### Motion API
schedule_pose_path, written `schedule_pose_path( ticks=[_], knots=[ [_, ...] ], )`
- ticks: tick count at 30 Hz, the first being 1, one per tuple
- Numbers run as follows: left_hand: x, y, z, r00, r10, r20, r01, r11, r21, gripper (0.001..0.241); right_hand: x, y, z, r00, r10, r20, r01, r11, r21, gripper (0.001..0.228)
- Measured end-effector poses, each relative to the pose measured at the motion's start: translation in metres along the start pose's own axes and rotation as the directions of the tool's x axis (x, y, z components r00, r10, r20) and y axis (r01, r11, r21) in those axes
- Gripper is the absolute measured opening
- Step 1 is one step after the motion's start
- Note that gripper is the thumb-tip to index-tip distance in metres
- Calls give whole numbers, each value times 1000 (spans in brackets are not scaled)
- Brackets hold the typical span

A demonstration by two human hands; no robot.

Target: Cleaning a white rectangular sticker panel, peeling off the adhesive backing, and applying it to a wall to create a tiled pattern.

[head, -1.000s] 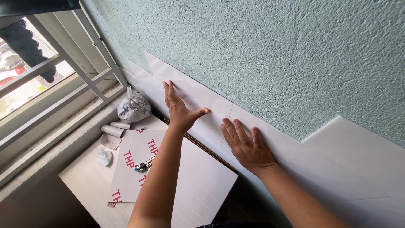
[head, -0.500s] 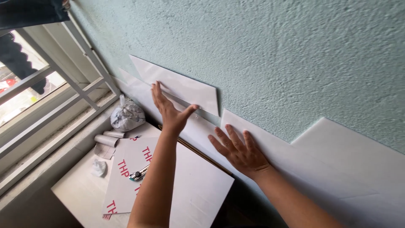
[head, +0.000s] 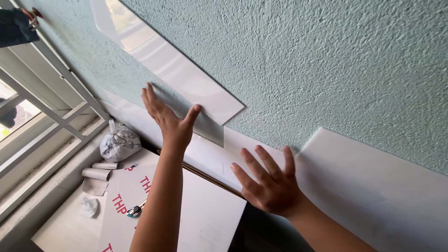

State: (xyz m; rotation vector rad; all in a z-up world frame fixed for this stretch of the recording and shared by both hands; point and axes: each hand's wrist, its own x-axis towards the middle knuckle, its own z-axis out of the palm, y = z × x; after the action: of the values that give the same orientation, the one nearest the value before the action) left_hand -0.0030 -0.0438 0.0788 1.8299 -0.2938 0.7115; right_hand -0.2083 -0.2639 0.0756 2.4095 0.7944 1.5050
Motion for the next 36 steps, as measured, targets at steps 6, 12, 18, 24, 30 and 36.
schedule_pose_path(
  ticks=[6,12,18,24,30,36],
  knots=[
    [8,21,6,992,128,-5,-128,991,48,110,-9,18,-24,999,47,-13,-48,995,-85,41],
    [-8,41,20,967,247,-62,-245,969,35,109,-23,46,-50,989,106,-104,-127,965,-229,34],
    [-47,75,39,943,328,-52,-330,943,-51,109,-53,58,-64,981,112,-155,-151,952,-268,34],
    [-80,91,56,900,431,-61,-434,899,-58,105,-80,69,-92,978,185,-97,-208,910,-359,41],
    [-112,89,64,902,431,-19,-432,902,-24,108,-87,69,-89,990,97,-104,-137,838,-528,46],
    [-117,94,63,936,351,-4,-351,936,-2,117,-81,74,-83,973,-20,-228,-110,832,-544,48]
  ],
)
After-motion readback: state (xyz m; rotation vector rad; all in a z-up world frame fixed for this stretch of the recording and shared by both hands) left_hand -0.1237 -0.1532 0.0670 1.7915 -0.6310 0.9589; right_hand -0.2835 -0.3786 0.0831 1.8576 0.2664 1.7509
